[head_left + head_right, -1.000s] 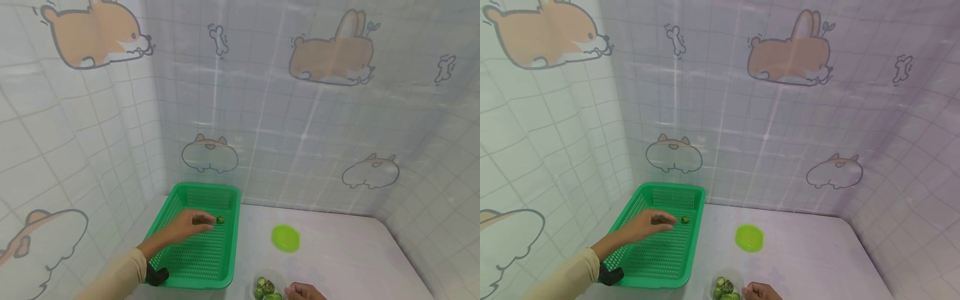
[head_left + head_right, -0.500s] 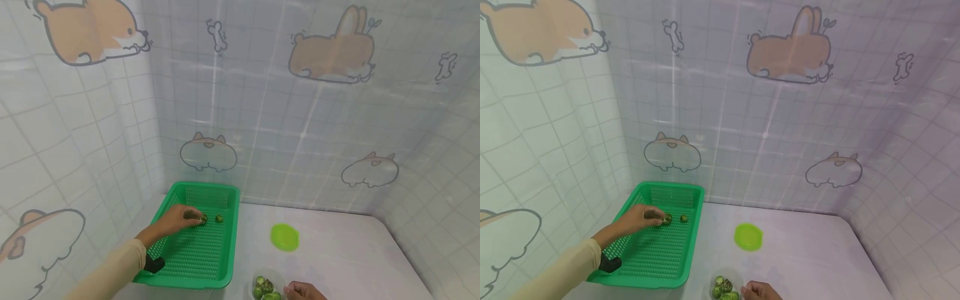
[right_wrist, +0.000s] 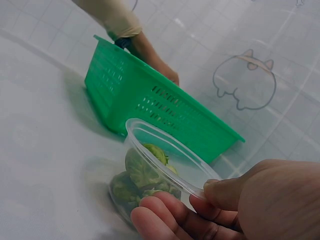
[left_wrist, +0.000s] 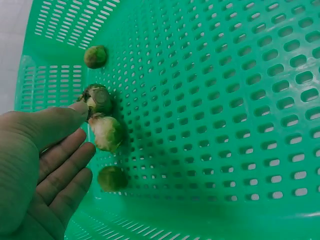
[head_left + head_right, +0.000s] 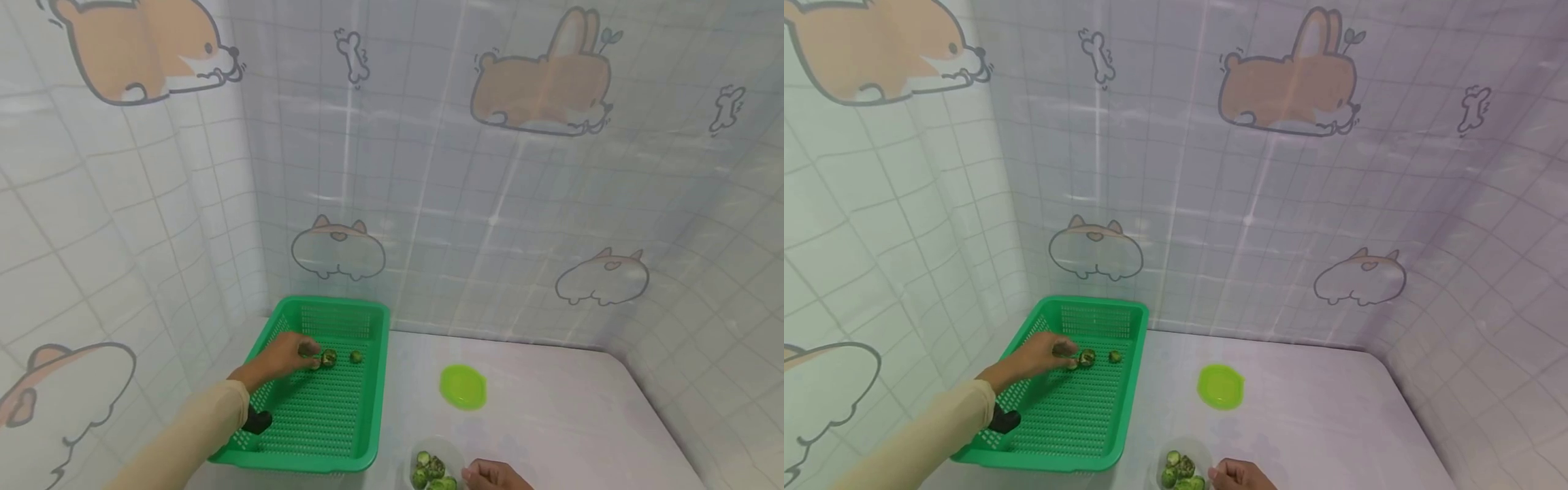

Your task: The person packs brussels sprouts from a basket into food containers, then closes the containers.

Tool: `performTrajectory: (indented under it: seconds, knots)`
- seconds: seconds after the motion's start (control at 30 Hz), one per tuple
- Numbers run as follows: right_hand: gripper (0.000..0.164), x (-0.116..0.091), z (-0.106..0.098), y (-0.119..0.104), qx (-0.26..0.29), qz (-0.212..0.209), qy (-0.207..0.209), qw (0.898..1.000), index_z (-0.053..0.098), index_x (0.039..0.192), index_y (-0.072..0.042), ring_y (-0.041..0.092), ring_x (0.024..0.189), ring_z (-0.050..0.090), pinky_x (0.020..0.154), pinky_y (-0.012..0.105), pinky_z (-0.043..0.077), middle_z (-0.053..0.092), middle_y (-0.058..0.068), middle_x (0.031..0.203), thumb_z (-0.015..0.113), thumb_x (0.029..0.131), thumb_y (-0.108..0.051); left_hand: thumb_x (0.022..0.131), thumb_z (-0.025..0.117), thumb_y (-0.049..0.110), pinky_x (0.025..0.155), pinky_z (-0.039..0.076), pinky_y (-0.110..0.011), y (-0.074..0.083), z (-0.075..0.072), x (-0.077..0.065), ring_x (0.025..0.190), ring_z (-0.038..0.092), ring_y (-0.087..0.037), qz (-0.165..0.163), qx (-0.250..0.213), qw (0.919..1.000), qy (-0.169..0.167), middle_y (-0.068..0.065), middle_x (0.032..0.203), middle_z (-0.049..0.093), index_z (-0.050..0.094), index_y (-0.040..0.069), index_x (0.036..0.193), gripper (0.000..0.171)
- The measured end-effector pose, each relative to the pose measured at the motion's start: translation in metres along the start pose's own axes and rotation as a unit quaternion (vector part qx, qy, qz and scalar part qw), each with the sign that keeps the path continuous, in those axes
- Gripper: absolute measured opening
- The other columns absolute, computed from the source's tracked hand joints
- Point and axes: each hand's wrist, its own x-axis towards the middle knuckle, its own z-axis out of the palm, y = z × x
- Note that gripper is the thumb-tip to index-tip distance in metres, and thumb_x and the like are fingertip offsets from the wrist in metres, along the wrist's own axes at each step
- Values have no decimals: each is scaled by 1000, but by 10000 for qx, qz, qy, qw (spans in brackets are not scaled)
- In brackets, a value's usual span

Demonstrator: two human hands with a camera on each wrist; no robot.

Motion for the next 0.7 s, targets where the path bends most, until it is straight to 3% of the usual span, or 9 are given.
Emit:
performTrajectory:
  seconds: [0.27,0.47,0.7]
  knots:
    - [31,0,0,-1,-72,97,120,9999,64,89,-6,2,50,51,45,17,43,59,-6,66,49,107,-28,87,80,13,84,58,-49,-9,6,5,99,70,-32,444,453,9980,37,-14,108,73,73,-1,111,29]
    - [31,-1,1,-3,-185,51,127,9997,64,90,-6,3,50,50,46,17,43,58,-6,65,50,106,-29,84,81,7,73,58,-41,-3,8,6,86,69,-22,1021,1378,9851,92,-5,94,74,76,7,98,15]
    - [33,-2,2,-4,-259,33,167,9995,65,90,-5,3,51,51,46,16,43,58,-6,65,52,105,-31,85,80,5,73,59,-40,0,9,1,87,69,-23,1014,1598,9818,153,-6,96,74,76,7,99,15]
